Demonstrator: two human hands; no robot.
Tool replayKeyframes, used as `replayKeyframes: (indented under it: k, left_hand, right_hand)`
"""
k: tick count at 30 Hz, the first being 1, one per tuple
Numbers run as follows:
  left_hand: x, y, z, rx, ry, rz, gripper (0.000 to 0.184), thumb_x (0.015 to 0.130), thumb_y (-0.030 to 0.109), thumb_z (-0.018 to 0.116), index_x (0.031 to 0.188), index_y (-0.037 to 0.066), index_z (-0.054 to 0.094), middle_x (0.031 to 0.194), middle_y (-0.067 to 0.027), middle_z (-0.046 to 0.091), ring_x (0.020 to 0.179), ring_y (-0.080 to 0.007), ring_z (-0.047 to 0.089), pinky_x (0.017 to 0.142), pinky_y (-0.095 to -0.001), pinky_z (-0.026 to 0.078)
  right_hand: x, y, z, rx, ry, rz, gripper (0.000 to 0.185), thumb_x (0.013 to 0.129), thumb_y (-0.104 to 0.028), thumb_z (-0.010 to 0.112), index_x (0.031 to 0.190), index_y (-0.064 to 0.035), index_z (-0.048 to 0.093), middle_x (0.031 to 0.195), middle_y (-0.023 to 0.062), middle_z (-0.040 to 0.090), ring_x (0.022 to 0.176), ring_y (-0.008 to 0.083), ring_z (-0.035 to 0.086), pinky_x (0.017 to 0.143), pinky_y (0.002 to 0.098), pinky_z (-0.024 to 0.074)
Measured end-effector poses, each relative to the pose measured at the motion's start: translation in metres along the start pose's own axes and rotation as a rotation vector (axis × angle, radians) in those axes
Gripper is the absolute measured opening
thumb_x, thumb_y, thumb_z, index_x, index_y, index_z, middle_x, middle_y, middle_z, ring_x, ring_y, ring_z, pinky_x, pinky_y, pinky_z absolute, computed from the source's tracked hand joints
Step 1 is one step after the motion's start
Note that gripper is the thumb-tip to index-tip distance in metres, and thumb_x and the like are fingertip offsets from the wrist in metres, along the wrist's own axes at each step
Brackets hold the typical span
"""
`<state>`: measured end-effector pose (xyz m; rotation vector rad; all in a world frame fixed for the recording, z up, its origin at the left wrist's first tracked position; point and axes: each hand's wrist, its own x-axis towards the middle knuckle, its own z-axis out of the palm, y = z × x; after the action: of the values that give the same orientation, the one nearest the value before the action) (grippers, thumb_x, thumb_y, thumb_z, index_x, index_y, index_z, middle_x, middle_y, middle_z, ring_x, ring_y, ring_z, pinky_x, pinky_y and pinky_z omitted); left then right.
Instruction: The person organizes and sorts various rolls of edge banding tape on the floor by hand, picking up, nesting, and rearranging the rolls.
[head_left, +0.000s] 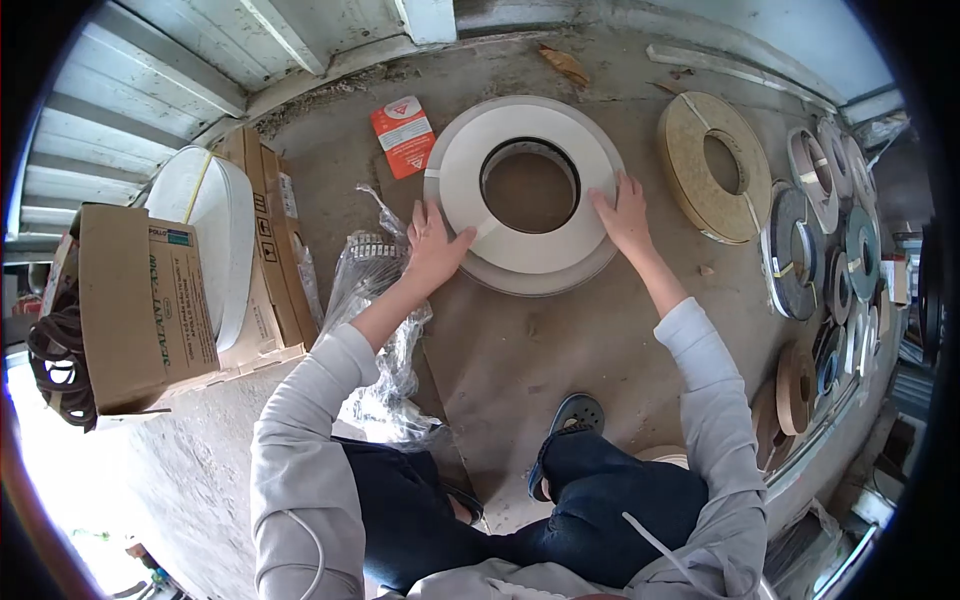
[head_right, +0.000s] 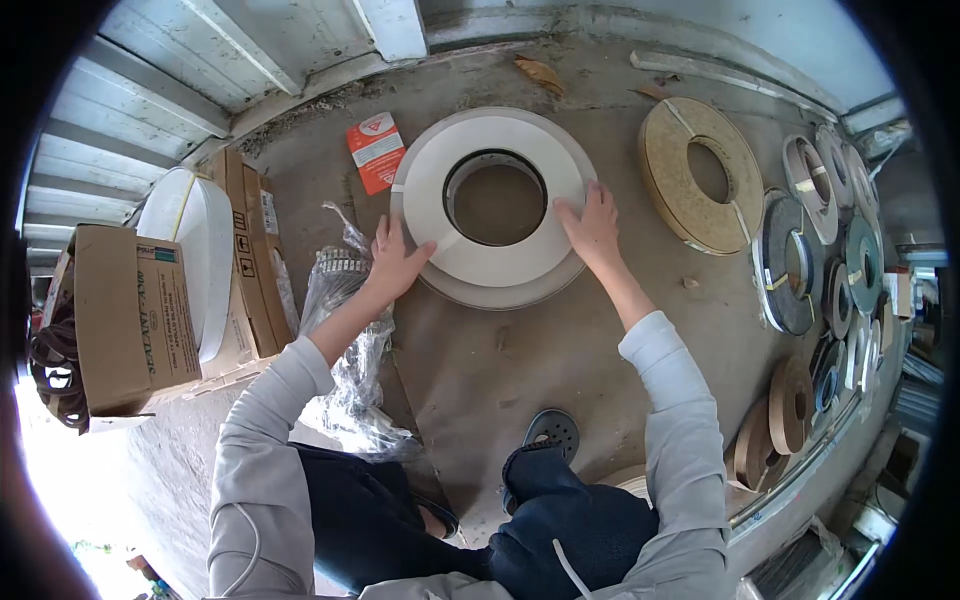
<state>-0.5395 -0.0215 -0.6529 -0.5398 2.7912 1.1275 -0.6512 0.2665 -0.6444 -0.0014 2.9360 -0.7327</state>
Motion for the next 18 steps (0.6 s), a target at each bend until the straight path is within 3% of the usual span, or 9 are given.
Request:
replayKeyframes:
  k: [2, 4, 7, 10, 18]
  left_hand:
    - [0.004, -0.001, 0.005, -0.012, -0.02, 0.006, 0.086, 0.076, 0.044, 0.064, 0.135, -0.002, 0.022, 0.139, -0.0319, 0.015, 0.13, -0.0476, 0.015, 0.107, -0.0457, 0.019]
    - [0.009, -0.001, 0.007, -0.023, -0.042, 0.009, 0.097, 0.075, 0.045, 0.064, 0.137, -0.007, 0.011, 0.141, -0.0346, 0.005, 0.131, -0.0502, 0.01, 0.107, -0.0492, 0.018]
    - [0.024, -0.001, 0.01, -0.092, -0.043, 0.039, 0.098, 0.075, 0.043, 0.066, 0.137, -0.008, 0.01, 0.14, -0.0369, 0.005, 0.131, -0.0506, 0.009, 0.108, -0.0493, 0.016]
    - [0.026, -0.003, 0.017, -0.148, -0.042, 0.072, 0.097, 0.074, 0.039, 0.068, 0.136, -0.008, 0.011, 0.139, -0.0392, 0.004, 0.131, -0.0515, 0.008, 0.108, -0.05, 0.015]
    - [0.018, -0.006, 0.021, -0.089, -0.011, 0.18, 0.087, 0.073, 0.027, 0.07, 0.133, -0.007, 0.018, 0.135, -0.0444, 0.003, 0.128, -0.0557, 0.007, 0.107, -0.054, 0.015]
  right_hand:
    - [-0.001, 0.012, 0.004, 0.298, -0.028, 0.027, 0.086, 0.074, -0.05, 0.064, 0.132, 0.0038, 0.03, 0.135, 0.0279, 0.026, 0.128, 0.0397, 0.027, 0.103, 0.0445, 0.0293]
    - [-0.004, 0.007, 0.003, 0.273, -0.021, 0.021, 0.086, 0.073, -0.049, 0.064, 0.132, 0.0039, 0.03, 0.135, 0.0283, 0.025, 0.127, 0.0398, 0.028, 0.103, 0.0444, 0.0297]
    - [-0.007, -0.011, -0.002, 0.223, -0.005, -0.002, 0.087, 0.072, -0.049, 0.065, 0.132, 0.0041, 0.029, 0.135, 0.0289, 0.024, 0.126, 0.0399, 0.03, 0.103, 0.0442, 0.0303]
    - [-0.005, -0.029, -0.006, 0.041, -0.094, 0.123, 0.089, 0.071, -0.045, 0.067, 0.132, 0.0048, 0.026, 0.134, 0.0293, 0.024, 0.124, 0.0402, 0.034, 0.102, 0.0414, 0.032]
    - [-0.001, -0.004, 0.004, 0.125, -0.032, -0.004, 0.089, 0.071, -0.039, 0.069, 0.132, 0.0065, 0.024, 0.134, 0.0295, 0.024, 0.123, 0.0416, 0.034, 0.101, 0.0398, 0.033]
